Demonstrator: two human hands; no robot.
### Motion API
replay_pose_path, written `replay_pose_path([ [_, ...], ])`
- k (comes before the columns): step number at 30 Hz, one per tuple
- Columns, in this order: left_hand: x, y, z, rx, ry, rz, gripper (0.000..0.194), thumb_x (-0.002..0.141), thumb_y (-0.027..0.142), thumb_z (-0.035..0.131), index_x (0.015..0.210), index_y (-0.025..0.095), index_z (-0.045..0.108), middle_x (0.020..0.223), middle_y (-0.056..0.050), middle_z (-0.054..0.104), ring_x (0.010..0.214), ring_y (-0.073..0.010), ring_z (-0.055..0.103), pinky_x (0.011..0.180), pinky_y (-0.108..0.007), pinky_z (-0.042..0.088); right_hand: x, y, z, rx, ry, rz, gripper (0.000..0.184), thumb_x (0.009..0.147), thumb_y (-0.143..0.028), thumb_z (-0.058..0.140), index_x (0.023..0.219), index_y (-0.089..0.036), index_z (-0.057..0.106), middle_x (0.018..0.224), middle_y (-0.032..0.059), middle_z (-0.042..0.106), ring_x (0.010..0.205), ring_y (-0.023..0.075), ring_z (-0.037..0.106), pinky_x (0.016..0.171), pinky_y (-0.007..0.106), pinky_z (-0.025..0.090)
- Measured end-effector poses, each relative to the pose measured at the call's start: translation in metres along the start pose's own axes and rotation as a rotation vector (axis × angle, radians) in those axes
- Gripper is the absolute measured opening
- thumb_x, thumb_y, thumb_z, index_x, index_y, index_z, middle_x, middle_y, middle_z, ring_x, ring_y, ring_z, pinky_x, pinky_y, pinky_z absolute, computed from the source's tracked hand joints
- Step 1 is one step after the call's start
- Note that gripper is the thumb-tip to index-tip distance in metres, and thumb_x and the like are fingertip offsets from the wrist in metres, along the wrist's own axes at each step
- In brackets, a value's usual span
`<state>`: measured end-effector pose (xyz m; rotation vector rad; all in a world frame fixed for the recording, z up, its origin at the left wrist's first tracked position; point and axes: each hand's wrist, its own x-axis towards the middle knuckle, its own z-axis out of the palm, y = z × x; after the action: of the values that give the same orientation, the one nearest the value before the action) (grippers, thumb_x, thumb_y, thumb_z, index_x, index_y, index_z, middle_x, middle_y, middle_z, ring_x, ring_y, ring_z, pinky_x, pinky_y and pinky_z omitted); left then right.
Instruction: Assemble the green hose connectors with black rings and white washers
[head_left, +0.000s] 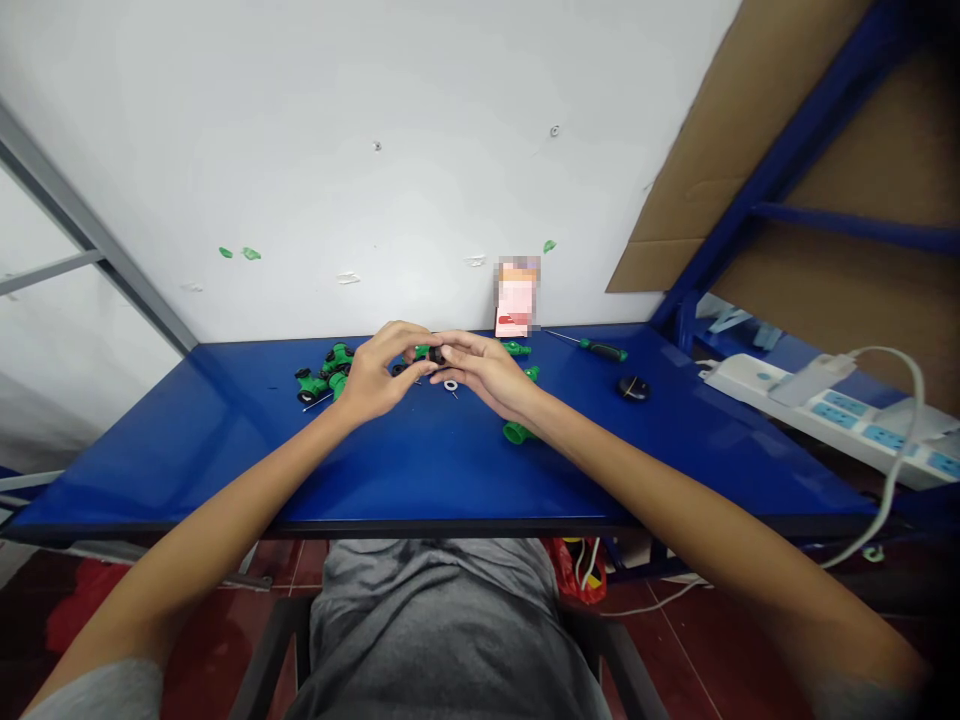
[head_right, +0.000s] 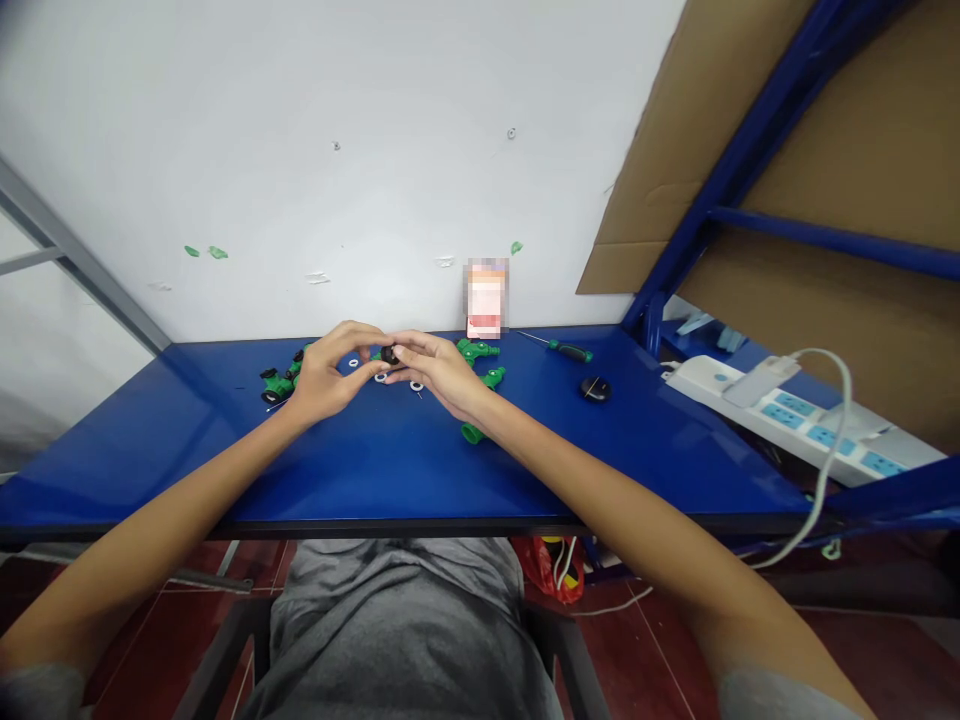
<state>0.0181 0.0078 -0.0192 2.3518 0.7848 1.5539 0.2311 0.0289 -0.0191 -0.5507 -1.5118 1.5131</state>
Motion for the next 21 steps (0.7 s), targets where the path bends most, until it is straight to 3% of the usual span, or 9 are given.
replay_pose_path([
  [5,-0.007,0.001,0.01,0.234,-0.022,0.15,0.037,0.105,0.021,0.066,0.14,0.024,0.074,0.113,-0.013,0.069,0.102,-0.0246,0.066,0.089,-0.04,0.056,0.0,0.004,-0.001,0.04,0.008,-0.013,0.037,0.077,-0.045,0.097,0.104,-0.023,0.085,0.103,0.0032,0.081,0.093,0.0173,0.074,0.091,0.033,0.064],
  [14,-0.01,0.001,0.017,0.427,0.077,0.316,0.017,0.103,0.012,0.066,0.119,0.02,0.067,0.098,-0.007,0.065,0.088,-0.0195,0.064,0.074,-0.031,0.054,-0.003,0.007,0.006,-0.004,0.028,-0.03,0.027,0.075,-0.036,0.095,0.097,-0.022,0.087,0.097,0.0035,0.085,0.095,0.0205,0.077,0.092,0.035,0.061],
  [21,-0.007,0.008,0.018,0.437,0.119,0.354,0.019,0.097,0.007,0.068,0.108,0.021,0.062,0.086,-0.001,0.059,0.078,-0.0167,0.06,0.067,-0.029,0.052,-0.005,0.007,0.008,-0.061,-0.016,-0.105,0.024,0.081,-0.037,0.091,0.098,-0.021,0.086,0.096,0.0052,0.086,0.097,0.0236,0.082,0.097,0.04,0.062],
])
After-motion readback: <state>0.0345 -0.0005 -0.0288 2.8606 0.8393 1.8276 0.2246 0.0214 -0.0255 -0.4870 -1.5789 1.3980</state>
